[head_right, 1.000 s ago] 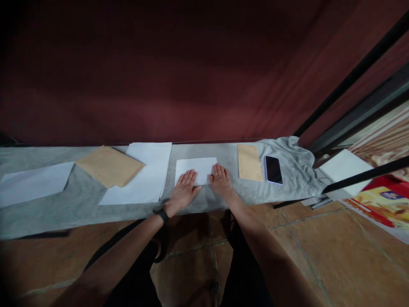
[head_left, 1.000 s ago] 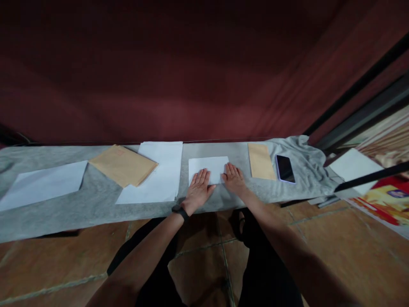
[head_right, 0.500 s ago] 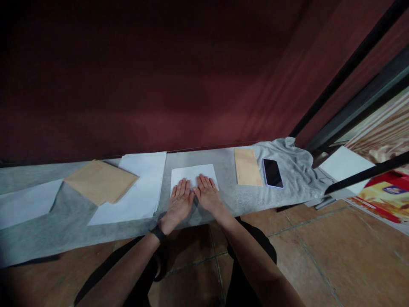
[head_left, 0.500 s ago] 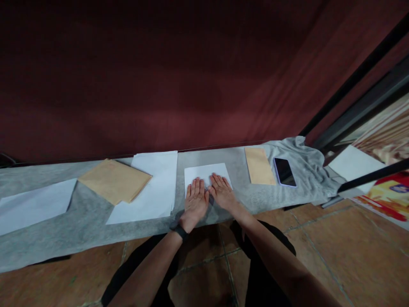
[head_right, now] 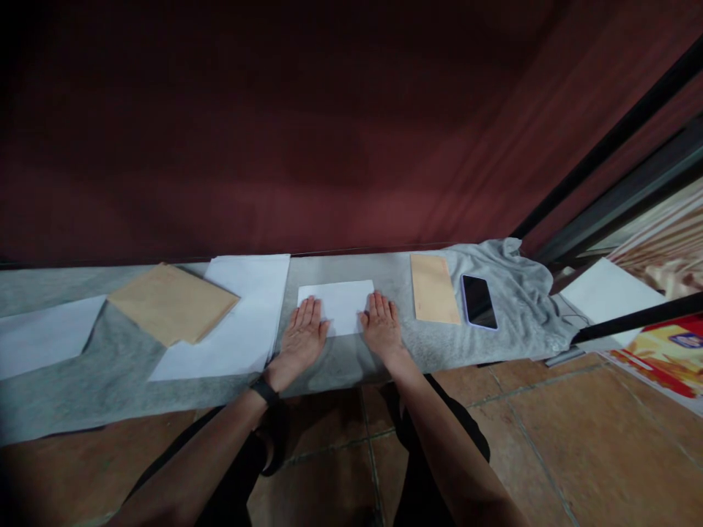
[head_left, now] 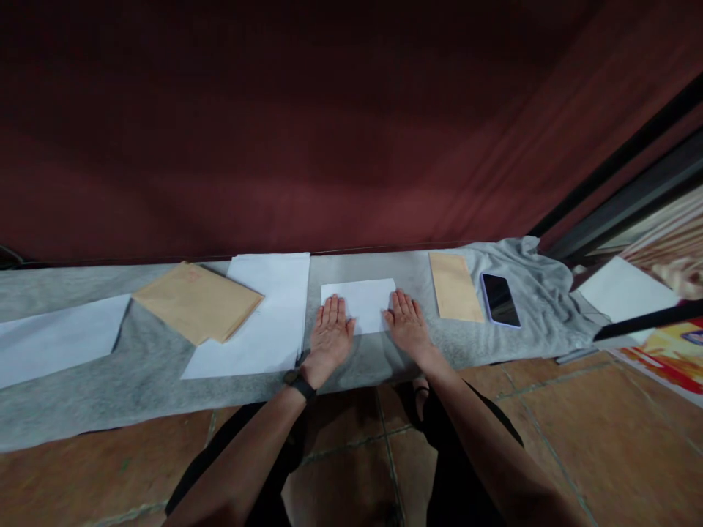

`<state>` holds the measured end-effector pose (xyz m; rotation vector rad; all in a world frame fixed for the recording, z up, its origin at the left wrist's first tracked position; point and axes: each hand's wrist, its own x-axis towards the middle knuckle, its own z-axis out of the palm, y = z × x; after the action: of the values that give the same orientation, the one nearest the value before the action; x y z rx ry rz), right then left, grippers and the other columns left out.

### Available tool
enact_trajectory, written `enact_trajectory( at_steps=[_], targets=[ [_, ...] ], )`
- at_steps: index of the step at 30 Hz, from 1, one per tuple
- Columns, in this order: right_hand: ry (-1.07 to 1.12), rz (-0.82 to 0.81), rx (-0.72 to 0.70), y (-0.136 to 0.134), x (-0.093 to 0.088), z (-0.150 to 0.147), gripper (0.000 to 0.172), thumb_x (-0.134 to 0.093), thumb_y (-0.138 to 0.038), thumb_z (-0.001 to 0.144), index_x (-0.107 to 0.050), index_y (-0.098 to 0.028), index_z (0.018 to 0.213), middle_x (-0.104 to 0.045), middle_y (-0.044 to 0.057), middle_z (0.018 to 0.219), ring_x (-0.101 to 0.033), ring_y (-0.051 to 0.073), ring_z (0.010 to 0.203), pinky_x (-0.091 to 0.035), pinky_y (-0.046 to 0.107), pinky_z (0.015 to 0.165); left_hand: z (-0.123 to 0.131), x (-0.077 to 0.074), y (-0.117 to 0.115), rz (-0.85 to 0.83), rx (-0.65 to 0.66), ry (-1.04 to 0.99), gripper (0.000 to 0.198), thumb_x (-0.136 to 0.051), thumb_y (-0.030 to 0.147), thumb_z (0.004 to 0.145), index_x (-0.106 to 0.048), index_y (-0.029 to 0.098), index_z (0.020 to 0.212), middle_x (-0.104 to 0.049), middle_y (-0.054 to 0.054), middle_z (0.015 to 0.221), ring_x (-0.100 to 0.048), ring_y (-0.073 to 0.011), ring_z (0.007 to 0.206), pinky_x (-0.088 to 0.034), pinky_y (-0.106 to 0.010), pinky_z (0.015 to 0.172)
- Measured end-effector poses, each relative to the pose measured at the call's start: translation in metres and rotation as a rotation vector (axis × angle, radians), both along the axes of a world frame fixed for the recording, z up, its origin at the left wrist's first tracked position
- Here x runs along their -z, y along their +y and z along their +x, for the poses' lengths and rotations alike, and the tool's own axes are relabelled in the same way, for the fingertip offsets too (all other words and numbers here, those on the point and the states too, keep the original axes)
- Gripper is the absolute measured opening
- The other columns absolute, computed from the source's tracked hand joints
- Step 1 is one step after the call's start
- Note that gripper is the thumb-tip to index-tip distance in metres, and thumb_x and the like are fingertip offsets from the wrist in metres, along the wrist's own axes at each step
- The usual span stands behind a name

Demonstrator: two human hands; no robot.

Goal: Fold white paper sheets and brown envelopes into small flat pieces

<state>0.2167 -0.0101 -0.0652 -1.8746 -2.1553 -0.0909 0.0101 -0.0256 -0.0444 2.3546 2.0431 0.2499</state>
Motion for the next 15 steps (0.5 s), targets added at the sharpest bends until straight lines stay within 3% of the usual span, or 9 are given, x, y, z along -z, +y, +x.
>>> enact_trajectory(
  at_steps=[5, 10, 15],
  targets=[
    [0.062, -0.036, -0.014, -0.002, -0.005, -0.005, 0.057, -0.032, -0.034, 0.105, -0.04, -0.003, 0.152, -0.038, 0.019, 0.16, -0.034, 0.031, 0.149, -0.027, 0.05, 0.121, 0.012, -0.003, -0.004, 0.039, 0.078, -0.047, 0.061, -0.028, 0.031, 0.103, -0.031, 0.001, 0.155, -0.028, -0.018, 0.164, -0.02, -0.0263, 0.155, -0.019, -0.044, 0.127],
    [0.182, -0.155, -0.177, -0.002, -0.015, -0.036, 0.059, -0.023, -0.04, 0.107, -0.038, -0.011, 0.155, -0.035, 0.015, 0.162, -0.031, 0.025, 0.152, -0.031, 0.046, 0.121, 0.025, 0.003, -0.004, 0.024, 0.214, -0.096, 0.06, -0.031, 0.025, 0.1, -0.03, 0.006, 0.157, -0.029, -0.015, 0.165, -0.018, -0.0251, 0.155, -0.021, -0.046, 0.127],
    [0.158, -0.158, -0.223, -0.003, -0.01, -0.052, 0.059, -0.02, -0.04, 0.108, -0.039, -0.01, 0.154, -0.037, 0.013, 0.161, -0.031, 0.023, 0.151, -0.025, 0.045, 0.124, 0.027, 0.008, 0.001, -0.015, 0.193, -0.05, 0.059, -0.03, 0.019, 0.099, -0.031, 0.004, 0.156, -0.028, -0.017, 0.165, -0.018, -0.0251, 0.155, -0.02, -0.046, 0.127]
  ],
)
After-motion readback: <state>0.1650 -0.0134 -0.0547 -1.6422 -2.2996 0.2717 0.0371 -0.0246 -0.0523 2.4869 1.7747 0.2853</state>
